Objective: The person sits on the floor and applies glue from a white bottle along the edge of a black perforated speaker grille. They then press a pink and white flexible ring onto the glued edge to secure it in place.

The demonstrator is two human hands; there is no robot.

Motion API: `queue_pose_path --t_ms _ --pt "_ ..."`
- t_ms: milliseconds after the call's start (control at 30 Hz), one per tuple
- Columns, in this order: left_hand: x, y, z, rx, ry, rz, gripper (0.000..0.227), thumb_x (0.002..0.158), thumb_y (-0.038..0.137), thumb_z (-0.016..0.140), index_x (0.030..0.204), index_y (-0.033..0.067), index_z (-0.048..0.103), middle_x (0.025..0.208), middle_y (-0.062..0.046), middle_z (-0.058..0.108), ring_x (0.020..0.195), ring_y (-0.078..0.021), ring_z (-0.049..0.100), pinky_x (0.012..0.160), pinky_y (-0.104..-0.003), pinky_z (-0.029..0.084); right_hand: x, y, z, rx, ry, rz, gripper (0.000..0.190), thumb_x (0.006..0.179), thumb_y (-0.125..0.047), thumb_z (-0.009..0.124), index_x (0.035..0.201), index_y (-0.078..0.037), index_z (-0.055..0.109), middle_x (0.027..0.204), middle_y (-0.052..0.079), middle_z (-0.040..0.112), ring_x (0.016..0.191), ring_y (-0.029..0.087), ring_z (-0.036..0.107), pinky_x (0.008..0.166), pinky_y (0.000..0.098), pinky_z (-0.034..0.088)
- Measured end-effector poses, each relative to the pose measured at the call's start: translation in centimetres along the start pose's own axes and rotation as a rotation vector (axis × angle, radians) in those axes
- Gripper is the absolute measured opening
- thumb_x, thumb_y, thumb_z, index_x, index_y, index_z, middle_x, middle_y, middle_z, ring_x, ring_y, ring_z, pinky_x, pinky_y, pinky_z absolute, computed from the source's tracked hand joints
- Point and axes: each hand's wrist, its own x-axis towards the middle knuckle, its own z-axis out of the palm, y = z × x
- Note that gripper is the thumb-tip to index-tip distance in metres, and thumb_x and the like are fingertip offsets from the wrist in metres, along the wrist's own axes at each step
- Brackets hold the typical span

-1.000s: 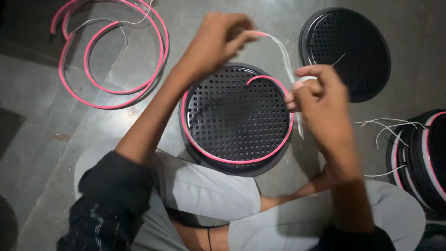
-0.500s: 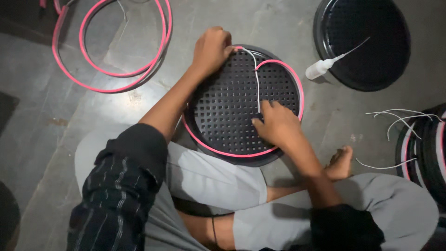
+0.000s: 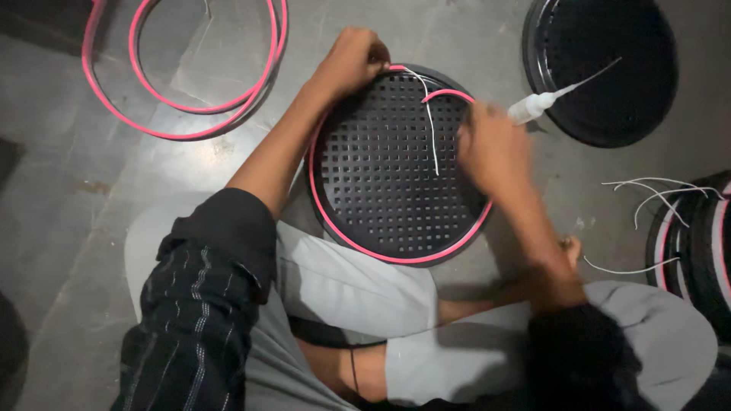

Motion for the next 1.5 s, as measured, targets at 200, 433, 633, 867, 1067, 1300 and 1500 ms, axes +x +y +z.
queue_pose_path --t_ms 200,433,633,867,1067,1300,1500 --pt "0.1 0.1 -0.1 -0.052 0.023 0.039 0.013 0.079 0.003 0.077 0.091 -0.0016 0.079 0.087 -0.021 0.075 0.080 -0.0335 0.074 0.076 -0.042 0.058 6.4 1.9 2.1 0.265 0.173 -0.317 0.017 0.091 -0.012 0.076 0.104 -0.005 0.069 0.094 0.016 0.066 0.093 0.039 0.064 0.080 0.0484 0.050" --pt "0.0 0.2 0.2 -0.104 -0.012 -0.017 0.013 0.079 0.004 0.077 0.091 -0.0010 0.078 0.089 -0.019 0.075 0.081 -0.0312 0.074 0.075 -0.040 0.058 8.1 3.0 6.7 0.333 0.361 -0.210 0.011 0.095 -0.005 0.074 0.095 -0.001 0.064 0.092 0.017 0.065 0.089 0.038 0.063 0.078 0.0489 0.048" --pt "-0.1 0.5 0.2 -0.069 0.009 0.053 0.013 0.080 0.004 0.079 0.091 -0.0005 0.077 0.089 -0.018 0.073 0.082 -0.0317 0.073 0.076 -0.040 0.058 8.4 2.8 7.6 0.320 0.365 -0.251 0.016 0.092 -0.004 0.075 0.091 -0.001 0.059 0.090 0.017 0.062 0.090 0.040 0.061 0.076 0.0495 0.047" --pt "-0.1 0.1 0.0 -0.104 -0.018 0.023 0.012 0.083 0.006 0.079 0.093 0.0002 0.076 0.091 -0.016 0.074 0.083 -0.0300 0.074 0.077 -0.039 0.058 6.5 2.4 5.5 0.430 0.372 -0.273 0.008 0.095 -0.001 0.067 0.102 0.001 0.064 0.099 0.019 0.065 0.096 0.041 0.063 0.084 0.0493 0.049" --pt "-0.4 0.1 0.3 0.007 0.011 0.065 0.013 0.084 0.007 0.079 0.094 -0.0009 0.077 0.091 -0.020 0.073 0.084 -0.0350 0.072 0.078 -0.043 0.056 1.9 7.4 5.1 0.209 -0.027 0.179 0.022 0.091 -0.024 0.073 0.097 -0.003 0.071 0.095 0.023 0.070 0.089 0.043 0.067 0.078 0.0507 0.051" --pt "-0.7 1.2 0.4 -0.054 0.062 0.045 0.012 0.083 0.008 0.076 0.093 0.0008 0.076 0.093 -0.018 0.071 0.087 -0.0349 0.070 0.081 -0.043 0.055 0.4 19.6 2.8 0.212 -0.513 0.617 0.061 0.080 -0.038 0.081 0.120 0.005 0.064 0.110 0.023 0.071 0.099 0.035 0.070 0.084 0.0470 0.057" --pt "-0.6 1.7 0.2 0.014 0.022 0.035 0.010 0.085 0.007 0.076 0.092 -0.0001 0.077 0.091 -0.018 0.069 0.088 -0.0365 0.067 0.081 -0.046 0.052 2.0 21.1 7.5 0.875 0.000 0.283 0.104 0.072 -0.014 0.093 0.155 -0.008 0.032 0.145 0.015 0.052 0.134 0.028 0.055 0.107 0.0417 0.049"
